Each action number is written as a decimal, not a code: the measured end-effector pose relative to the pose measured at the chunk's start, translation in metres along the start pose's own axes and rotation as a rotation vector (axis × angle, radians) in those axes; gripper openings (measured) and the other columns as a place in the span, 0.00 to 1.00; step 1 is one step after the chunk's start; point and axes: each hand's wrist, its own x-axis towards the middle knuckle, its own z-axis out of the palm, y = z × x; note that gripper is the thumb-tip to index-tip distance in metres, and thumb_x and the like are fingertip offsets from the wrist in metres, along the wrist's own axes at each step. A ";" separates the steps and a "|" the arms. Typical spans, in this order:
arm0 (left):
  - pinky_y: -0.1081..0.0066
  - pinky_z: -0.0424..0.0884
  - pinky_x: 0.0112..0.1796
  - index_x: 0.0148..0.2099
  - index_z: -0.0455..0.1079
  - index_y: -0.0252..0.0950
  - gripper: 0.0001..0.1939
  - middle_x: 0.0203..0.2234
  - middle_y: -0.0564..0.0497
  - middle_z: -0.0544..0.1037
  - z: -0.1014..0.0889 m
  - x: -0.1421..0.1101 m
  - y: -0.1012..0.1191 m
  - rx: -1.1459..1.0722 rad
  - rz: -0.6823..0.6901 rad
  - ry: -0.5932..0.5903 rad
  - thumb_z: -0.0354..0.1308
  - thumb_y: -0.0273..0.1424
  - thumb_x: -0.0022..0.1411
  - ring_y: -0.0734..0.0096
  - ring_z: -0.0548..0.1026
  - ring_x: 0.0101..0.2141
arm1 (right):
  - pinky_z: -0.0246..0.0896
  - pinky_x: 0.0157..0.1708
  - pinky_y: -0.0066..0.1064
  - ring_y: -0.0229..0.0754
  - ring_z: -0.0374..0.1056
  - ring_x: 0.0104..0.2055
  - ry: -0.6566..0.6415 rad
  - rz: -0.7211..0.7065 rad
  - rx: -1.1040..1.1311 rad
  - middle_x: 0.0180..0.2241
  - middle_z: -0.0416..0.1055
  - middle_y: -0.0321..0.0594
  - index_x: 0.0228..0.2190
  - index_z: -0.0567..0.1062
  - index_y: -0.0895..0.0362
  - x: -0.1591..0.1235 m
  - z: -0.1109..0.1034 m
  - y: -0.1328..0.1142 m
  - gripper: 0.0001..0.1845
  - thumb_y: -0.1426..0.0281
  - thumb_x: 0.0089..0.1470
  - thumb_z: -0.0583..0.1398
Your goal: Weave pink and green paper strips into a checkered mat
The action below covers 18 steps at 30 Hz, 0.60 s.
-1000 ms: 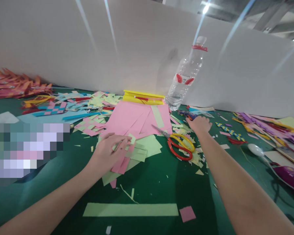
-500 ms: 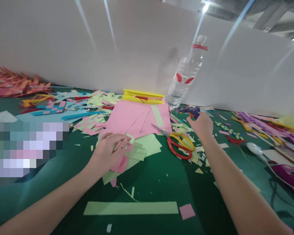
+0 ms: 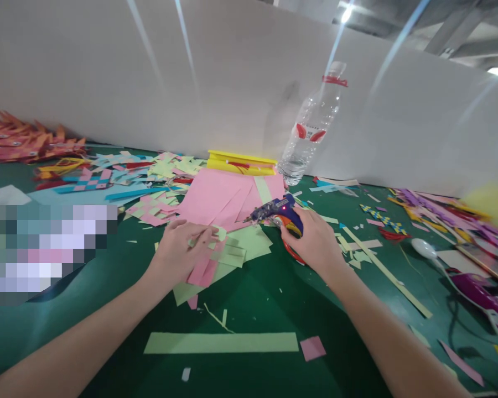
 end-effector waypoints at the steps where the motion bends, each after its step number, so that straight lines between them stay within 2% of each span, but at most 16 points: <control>1: 0.50 0.56 0.55 0.37 0.77 0.40 0.22 0.35 0.48 0.83 0.000 0.000 0.001 0.000 -0.002 0.003 0.45 0.45 0.62 0.57 0.78 0.37 | 0.68 0.43 0.48 0.54 0.71 0.43 0.002 -0.018 0.010 0.40 0.74 0.52 0.47 0.70 0.61 -0.001 0.001 -0.002 0.22 0.62 0.52 0.56; 11: 0.53 0.62 0.51 0.34 0.78 0.40 0.22 0.33 0.49 0.83 -0.002 0.000 0.002 0.041 0.014 0.040 0.45 0.44 0.61 0.56 0.78 0.35 | 0.70 0.41 0.47 0.54 0.71 0.43 -0.039 -0.140 0.043 0.39 0.75 0.53 0.47 0.69 0.63 -0.009 0.004 -0.018 0.20 0.65 0.55 0.54; 18: 0.57 0.68 0.47 0.32 0.79 0.42 0.21 0.29 0.51 0.83 -0.004 0.000 0.004 0.087 0.032 0.054 0.45 0.42 0.60 0.56 0.77 0.35 | 0.69 0.43 0.48 0.54 0.71 0.43 -0.083 -0.196 0.057 0.39 0.75 0.55 0.48 0.70 0.64 -0.010 0.007 -0.020 0.21 0.65 0.57 0.52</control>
